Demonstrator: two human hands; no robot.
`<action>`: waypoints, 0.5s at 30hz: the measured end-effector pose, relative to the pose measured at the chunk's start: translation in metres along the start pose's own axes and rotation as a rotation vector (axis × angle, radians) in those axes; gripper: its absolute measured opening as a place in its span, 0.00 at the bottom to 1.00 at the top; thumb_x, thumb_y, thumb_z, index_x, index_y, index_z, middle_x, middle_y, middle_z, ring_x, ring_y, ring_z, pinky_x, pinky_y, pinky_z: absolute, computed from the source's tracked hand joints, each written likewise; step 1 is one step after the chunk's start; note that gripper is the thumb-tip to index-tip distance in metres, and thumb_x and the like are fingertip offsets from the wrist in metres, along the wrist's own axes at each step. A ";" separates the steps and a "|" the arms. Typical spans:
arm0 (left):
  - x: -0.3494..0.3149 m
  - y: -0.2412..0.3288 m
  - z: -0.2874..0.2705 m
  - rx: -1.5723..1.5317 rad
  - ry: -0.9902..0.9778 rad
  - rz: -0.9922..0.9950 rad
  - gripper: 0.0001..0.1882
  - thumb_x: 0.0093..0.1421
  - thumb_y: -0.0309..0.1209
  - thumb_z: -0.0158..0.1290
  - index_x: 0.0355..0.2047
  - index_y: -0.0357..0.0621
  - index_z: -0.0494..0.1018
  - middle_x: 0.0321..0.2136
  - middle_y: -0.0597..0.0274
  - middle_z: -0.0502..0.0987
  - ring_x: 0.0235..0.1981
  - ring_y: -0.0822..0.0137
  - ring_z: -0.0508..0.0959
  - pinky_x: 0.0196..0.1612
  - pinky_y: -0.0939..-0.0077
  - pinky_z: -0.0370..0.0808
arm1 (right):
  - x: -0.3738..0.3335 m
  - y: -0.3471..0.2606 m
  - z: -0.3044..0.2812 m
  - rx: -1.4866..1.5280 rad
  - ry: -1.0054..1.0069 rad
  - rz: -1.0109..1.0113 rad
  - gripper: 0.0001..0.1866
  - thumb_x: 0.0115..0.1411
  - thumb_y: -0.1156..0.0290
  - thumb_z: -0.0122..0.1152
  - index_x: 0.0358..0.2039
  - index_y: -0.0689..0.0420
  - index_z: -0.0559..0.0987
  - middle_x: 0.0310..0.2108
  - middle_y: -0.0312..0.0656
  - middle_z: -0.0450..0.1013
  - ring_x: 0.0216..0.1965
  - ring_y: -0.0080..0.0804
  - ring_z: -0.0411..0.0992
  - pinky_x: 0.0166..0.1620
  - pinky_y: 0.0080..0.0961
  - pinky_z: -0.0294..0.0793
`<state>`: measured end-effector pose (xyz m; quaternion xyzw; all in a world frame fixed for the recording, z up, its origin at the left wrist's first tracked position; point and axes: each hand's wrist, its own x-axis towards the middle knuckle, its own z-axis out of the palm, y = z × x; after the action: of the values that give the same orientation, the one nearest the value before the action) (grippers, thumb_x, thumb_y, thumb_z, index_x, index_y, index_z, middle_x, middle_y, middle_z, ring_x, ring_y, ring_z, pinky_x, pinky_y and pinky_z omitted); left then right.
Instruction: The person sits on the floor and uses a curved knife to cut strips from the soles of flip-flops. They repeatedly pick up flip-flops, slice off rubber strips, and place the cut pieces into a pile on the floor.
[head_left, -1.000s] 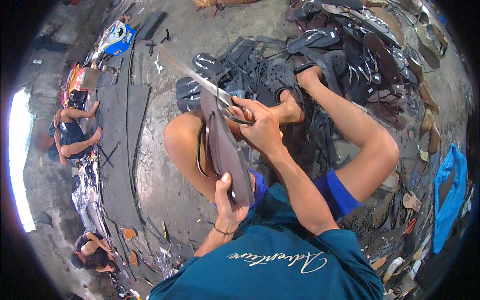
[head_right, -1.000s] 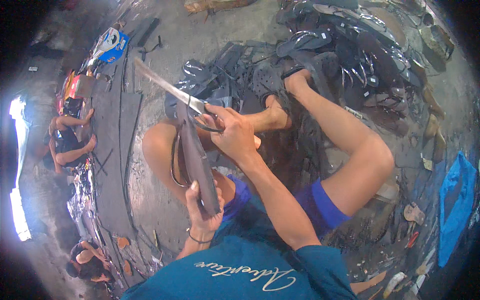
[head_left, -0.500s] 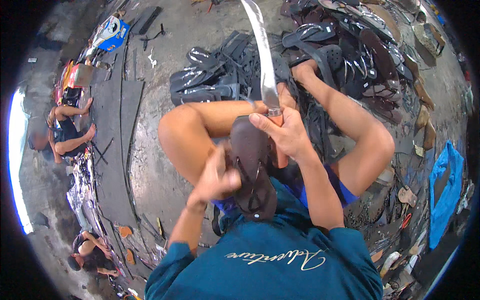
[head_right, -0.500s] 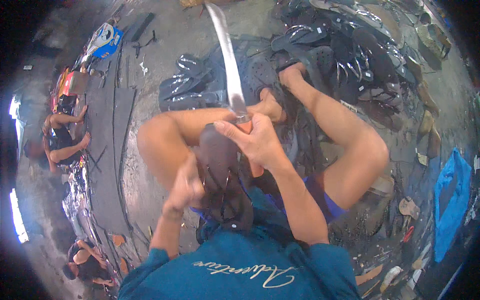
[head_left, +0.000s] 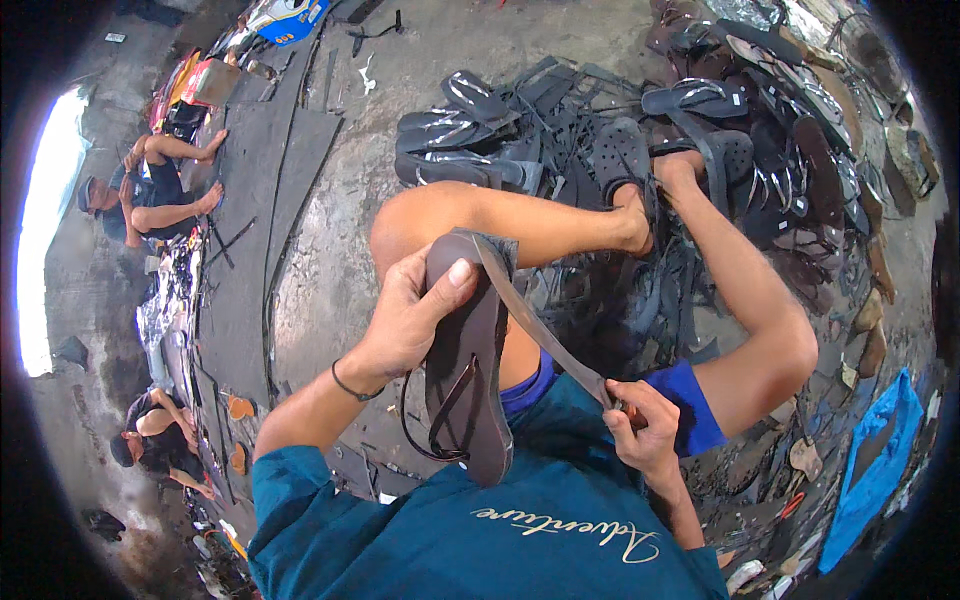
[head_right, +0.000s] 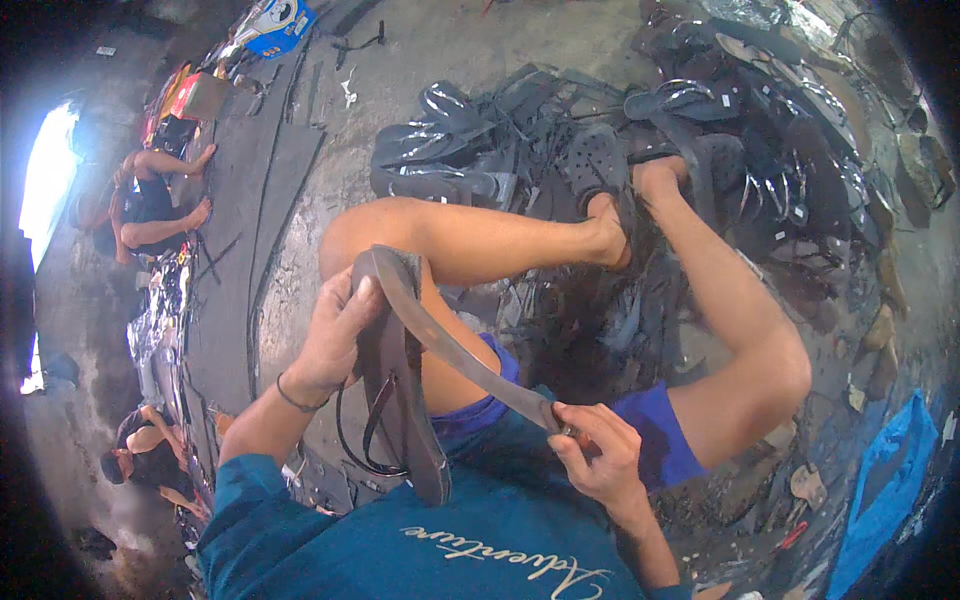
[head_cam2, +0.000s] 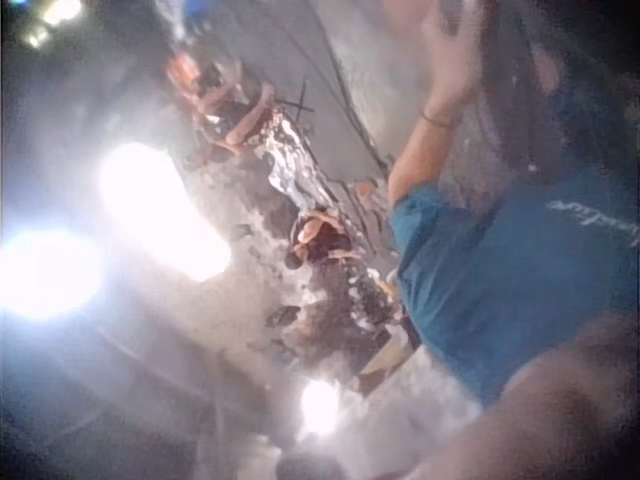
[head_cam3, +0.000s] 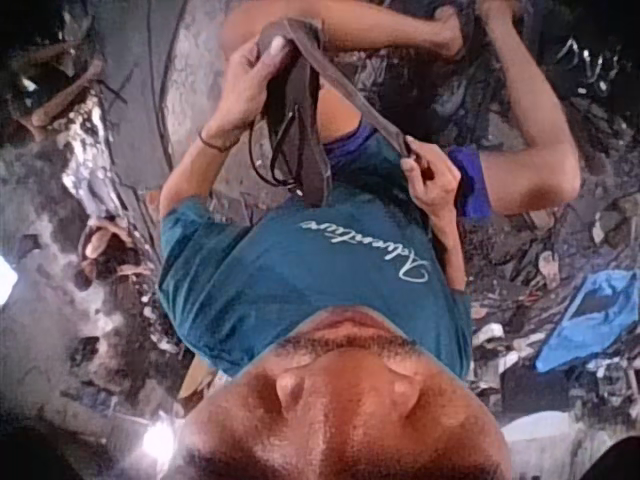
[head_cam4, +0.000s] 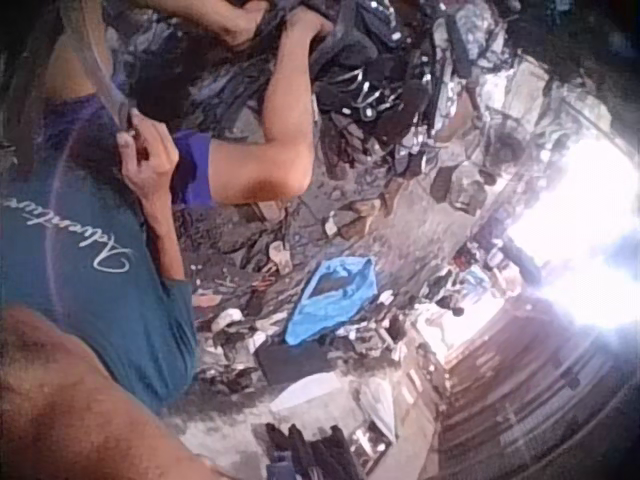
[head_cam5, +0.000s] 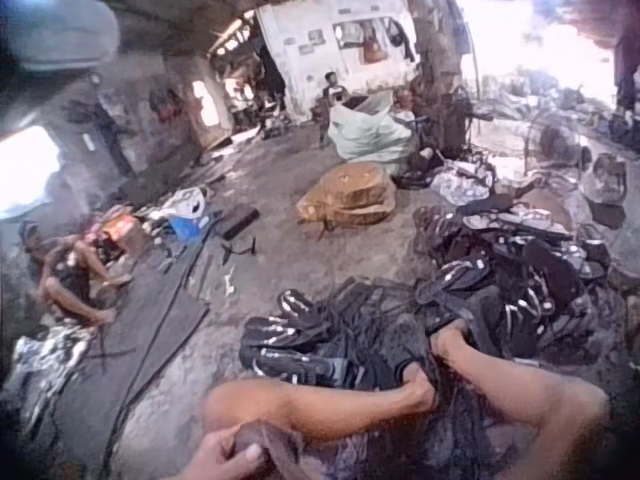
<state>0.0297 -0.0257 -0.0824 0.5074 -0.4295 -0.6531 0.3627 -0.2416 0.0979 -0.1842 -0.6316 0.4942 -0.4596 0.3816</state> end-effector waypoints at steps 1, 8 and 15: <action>-0.002 0.002 0.002 -0.035 -0.013 -0.007 0.15 0.67 0.38 0.49 0.44 0.37 0.70 0.37 0.64 0.77 0.40 0.78 0.75 0.44 0.80 0.74 | -0.004 0.002 0.000 0.022 -0.019 0.008 0.16 0.52 0.69 0.69 0.40 0.63 0.80 0.33 0.46 0.78 0.20 0.27 0.69 0.24 0.21 0.69; -0.009 -0.010 0.000 -0.031 -0.187 0.027 0.13 0.66 0.33 0.51 0.45 0.37 0.71 0.37 0.65 0.77 0.39 0.77 0.74 0.44 0.81 0.73 | 0.030 -0.025 -0.021 -0.273 0.035 -0.140 0.18 0.52 0.66 0.71 0.41 0.62 0.80 0.33 0.47 0.78 0.23 0.33 0.73 0.25 0.23 0.73; -0.005 0.001 0.021 0.040 -0.345 0.035 0.11 0.63 0.32 0.55 0.42 0.37 0.74 0.34 0.68 0.76 0.37 0.78 0.73 0.41 0.80 0.70 | 0.079 -0.088 -0.064 -0.260 -0.245 0.099 0.15 0.51 0.69 0.71 0.40 0.59 0.81 0.30 0.45 0.78 0.21 0.30 0.75 0.25 0.23 0.74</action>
<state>0.0107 -0.0173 -0.0770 0.3873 -0.5070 -0.7154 0.2849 -0.2722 0.0383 -0.0676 -0.7018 0.5298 -0.2922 0.3761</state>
